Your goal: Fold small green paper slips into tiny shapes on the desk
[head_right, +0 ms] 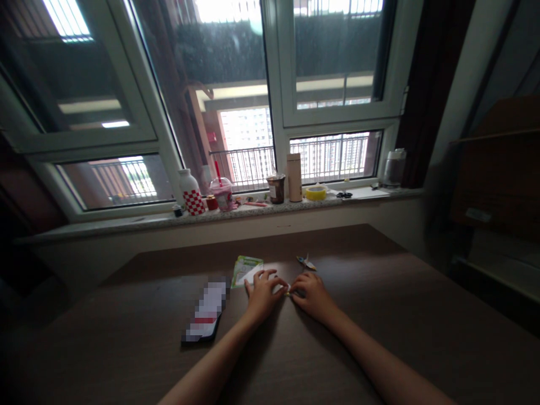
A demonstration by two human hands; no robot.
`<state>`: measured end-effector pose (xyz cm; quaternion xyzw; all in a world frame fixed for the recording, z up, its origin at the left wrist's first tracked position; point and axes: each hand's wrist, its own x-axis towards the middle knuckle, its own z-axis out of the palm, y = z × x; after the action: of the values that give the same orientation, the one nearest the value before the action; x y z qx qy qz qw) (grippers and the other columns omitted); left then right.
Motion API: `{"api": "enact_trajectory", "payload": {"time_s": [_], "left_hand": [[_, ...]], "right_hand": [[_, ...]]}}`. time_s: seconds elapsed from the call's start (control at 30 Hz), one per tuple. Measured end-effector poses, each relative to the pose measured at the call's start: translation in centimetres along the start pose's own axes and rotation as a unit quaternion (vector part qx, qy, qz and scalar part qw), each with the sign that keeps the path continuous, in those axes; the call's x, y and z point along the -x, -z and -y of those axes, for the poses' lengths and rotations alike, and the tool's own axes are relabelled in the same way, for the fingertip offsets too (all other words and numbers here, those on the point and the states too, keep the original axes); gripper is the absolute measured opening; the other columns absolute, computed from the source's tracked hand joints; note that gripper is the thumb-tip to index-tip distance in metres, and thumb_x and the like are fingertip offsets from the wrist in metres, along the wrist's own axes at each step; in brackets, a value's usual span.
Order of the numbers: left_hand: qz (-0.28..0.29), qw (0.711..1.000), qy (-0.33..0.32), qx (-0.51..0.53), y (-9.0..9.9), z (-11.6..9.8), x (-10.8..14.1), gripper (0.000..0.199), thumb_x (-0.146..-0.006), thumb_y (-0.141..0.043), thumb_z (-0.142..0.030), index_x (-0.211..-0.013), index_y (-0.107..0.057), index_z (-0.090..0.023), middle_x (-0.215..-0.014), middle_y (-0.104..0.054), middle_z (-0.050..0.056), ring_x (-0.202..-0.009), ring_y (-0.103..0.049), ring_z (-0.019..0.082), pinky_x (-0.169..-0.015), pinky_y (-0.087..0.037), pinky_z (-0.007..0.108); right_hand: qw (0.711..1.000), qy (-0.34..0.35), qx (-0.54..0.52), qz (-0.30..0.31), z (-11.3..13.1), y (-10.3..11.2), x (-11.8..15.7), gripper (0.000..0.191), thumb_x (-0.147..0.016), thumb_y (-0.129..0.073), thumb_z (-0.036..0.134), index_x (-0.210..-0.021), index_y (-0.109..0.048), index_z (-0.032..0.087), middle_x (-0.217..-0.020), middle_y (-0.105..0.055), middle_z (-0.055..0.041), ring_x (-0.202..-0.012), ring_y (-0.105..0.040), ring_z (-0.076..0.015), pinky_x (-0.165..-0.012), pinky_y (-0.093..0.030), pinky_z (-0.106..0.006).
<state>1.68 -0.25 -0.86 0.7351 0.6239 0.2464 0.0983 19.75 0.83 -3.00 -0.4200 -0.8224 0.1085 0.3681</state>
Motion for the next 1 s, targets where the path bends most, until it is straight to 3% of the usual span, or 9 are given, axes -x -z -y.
{"api": "enact_trajectory", "payload": {"time_s": [0.23, 0.47, 0.73, 1.0], "left_hand": [[-0.008, 1.0, -0.019, -0.009, -0.1, 0.1, 0.2, 0.015, -0.085, -0.061, -0.046, -0.089, -0.073, -0.037, -0.137, -0.055, -0.003, -0.137, -0.031, 0.033, -0.108, -0.001, 0.074], [0.002, 0.999, -0.041, 0.001, 0.1, 0.1, 0.4, 0.012, -0.083, -0.065, -0.042, -0.085, -0.074, -0.035, -0.139, -0.053, -0.003, -0.138, -0.03, 0.032, -0.11, 0.0, 0.071], [0.025, 0.999, -0.032, 0.018, 0.4, 0.0, 0.4, 0.009, -0.08, -0.068, -0.04, -0.084, -0.075, -0.036, -0.139, -0.053, -0.004, -0.139, -0.028, 0.031, -0.111, -0.001, 0.07], [0.008, 0.999, -0.016, 0.027, 0.5, 0.0, 0.5, 0.014, -0.08, -0.067, -0.04, -0.092, -0.074, -0.037, -0.136, -0.055, -0.001, -0.137, -0.031, 0.03, -0.11, -0.002, 0.07]], "right_hand": [[0.997, 0.017, 0.073, -0.015, 0.5, 0.3, 0.0, 0.012, -0.081, -0.067, 0.018, -0.081, -0.074, 0.027, -0.087, -0.071, -0.001, -0.098, -0.059, -0.0221, -0.101, -0.035, -0.045], [0.987, -0.025, 0.156, -0.032, 1.0, 0.8, 0.1, 0.018, -0.082, -0.06, 0.016, -0.084, -0.075, 0.025, -0.099, -0.067, -0.0086, -0.105, -0.057, -0.0276, -0.104, -0.031, -0.053], [0.991, -0.025, 0.131, -0.007, 1.8, 0.8, 0.3, 0.018, -0.086, -0.06, 0.027, -0.096, -0.074, 0.029, -0.102, -0.07, -0.0062, -0.108, -0.057, -0.0279, -0.109, -0.02, -0.06], [0.993, -0.025, 0.116, 0.018, 0.7, 0.4, 0.1, 0.025, -0.087, -0.058, 0.021, -0.103, -0.073, 0.033, -0.107, -0.072, -0.003, -0.112, -0.057, -0.0279, -0.107, -0.021, -0.06]]}}
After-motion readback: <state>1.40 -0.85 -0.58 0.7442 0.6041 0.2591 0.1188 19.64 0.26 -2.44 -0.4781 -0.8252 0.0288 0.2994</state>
